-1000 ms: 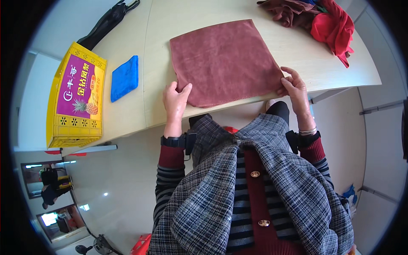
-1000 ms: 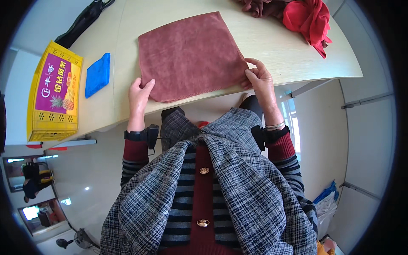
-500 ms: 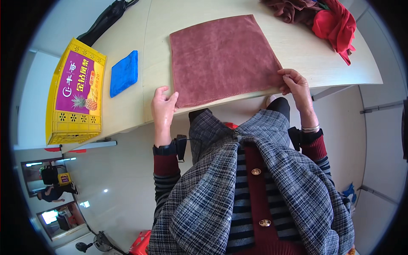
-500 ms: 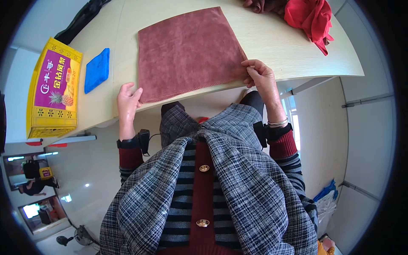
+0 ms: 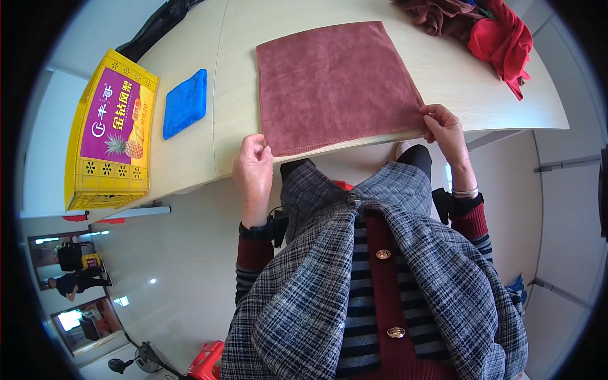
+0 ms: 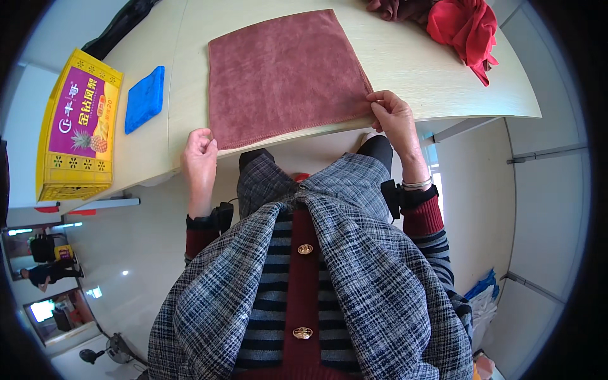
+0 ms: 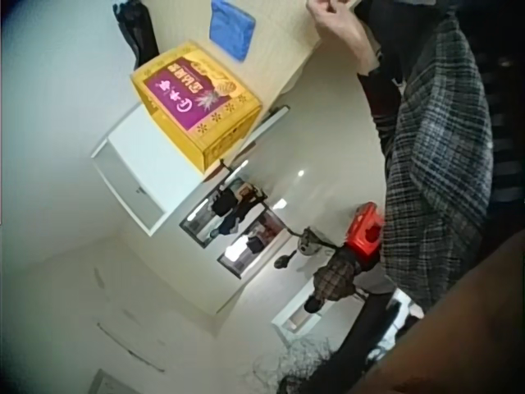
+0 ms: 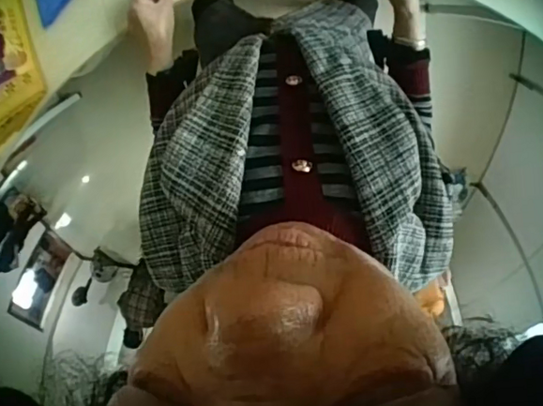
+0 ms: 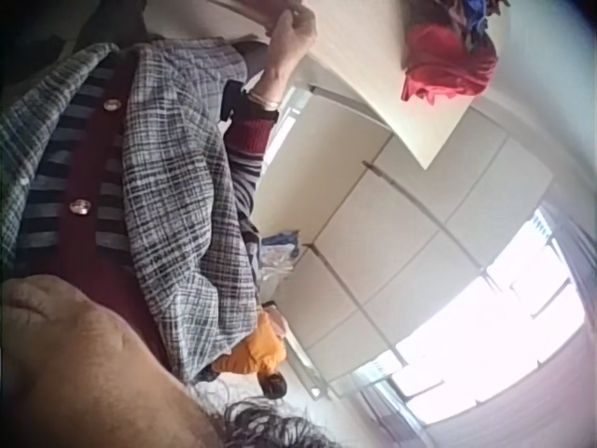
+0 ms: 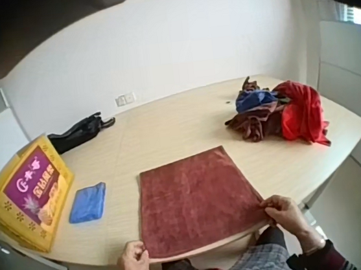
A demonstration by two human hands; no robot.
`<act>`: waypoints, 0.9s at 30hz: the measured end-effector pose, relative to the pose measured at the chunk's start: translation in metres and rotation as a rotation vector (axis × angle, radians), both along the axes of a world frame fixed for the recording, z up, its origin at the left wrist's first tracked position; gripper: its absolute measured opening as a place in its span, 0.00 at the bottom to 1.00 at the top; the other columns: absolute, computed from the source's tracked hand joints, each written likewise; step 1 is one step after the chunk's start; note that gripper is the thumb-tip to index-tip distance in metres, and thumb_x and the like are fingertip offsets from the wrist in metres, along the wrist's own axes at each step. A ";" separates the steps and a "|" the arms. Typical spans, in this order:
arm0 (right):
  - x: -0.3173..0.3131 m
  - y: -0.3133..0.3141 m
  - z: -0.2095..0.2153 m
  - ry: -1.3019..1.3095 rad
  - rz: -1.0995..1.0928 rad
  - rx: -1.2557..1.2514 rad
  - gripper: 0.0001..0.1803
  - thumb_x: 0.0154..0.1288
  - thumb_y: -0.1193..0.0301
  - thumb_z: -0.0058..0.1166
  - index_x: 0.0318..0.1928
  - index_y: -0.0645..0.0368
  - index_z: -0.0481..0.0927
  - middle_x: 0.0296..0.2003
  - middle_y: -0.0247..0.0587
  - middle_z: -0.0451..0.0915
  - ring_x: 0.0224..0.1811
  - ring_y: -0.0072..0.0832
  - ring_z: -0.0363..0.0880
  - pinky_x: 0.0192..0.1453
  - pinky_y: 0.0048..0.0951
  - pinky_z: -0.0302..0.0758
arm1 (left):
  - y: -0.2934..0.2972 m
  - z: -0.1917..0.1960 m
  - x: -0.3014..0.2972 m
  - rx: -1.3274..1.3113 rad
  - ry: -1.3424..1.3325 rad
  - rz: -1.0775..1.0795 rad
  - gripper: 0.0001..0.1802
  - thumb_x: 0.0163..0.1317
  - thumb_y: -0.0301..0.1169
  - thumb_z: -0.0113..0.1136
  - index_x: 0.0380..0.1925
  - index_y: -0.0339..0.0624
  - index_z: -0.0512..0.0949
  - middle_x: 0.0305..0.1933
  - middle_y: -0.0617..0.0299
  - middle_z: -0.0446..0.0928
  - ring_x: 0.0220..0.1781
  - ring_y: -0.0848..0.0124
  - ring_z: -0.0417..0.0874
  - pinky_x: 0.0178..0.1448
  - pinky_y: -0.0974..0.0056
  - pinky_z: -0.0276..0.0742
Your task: Folding several blue and brown cloths on a work table in a factory environment.
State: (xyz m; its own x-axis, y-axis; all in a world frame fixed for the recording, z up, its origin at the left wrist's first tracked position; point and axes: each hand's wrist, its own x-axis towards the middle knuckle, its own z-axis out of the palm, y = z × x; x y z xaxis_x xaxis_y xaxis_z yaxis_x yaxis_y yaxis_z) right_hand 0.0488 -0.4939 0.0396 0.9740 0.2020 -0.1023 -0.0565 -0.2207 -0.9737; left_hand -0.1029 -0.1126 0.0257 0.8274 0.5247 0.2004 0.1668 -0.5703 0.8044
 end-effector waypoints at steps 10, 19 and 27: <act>-0.005 0.007 0.024 -0.290 -0.033 -0.432 0.09 0.68 0.77 0.55 0.46 0.59 0.83 0.28 0.36 0.81 0.25 0.28 0.78 0.33 0.27 0.78 | -0.006 0.021 0.000 0.246 0.076 0.047 0.14 0.64 0.21 0.60 0.50 0.39 0.77 0.30 0.64 0.75 0.29 0.74 0.76 0.36 0.66 0.73; -0.007 0.137 0.019 -0.902 0.293 -0.764 0.23 0.67 0.62 0.57 0.58 0.61 0.78 0.60 0.48 0.78 0.64 0.44 0.75 0.67 0.42 0.71 | -0.045 0.023 0.073 0.808 -0.090 -0.362 0.24 0.66 0.34 0.62 0.61 0.44 0.74 0.65 0.50 0.73 0.68 0.53 0.72 0.70 0.50 0.67; 0.023 0.107 -0.006 -0.809 0.258 -0.964 0.35 0.74 0.48 0.45 0.74 0.54 0.65 0.75 0.45 0.61 0.78 0.46 0.54 0.80 0.49 0.50 | -0.035 0.007 0.062 0.821 0.141 -0.387 0.32 0.72 0.50 0.51 0.71 0.47 0.66 0.77 0.48 0.61 0.79 0.48 0.58 0.80 0.41 0.49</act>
State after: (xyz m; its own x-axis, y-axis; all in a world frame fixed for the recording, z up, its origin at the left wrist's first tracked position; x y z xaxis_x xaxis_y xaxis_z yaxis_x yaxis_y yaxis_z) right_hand 0.0719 -0.3868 0.0335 0.7710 0.5684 0.2874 0.6226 -0.7677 -0.1518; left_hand -0.0411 -0.1475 0.0323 0.9608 -0.0565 0.2714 -0.0889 -0.9901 0.1086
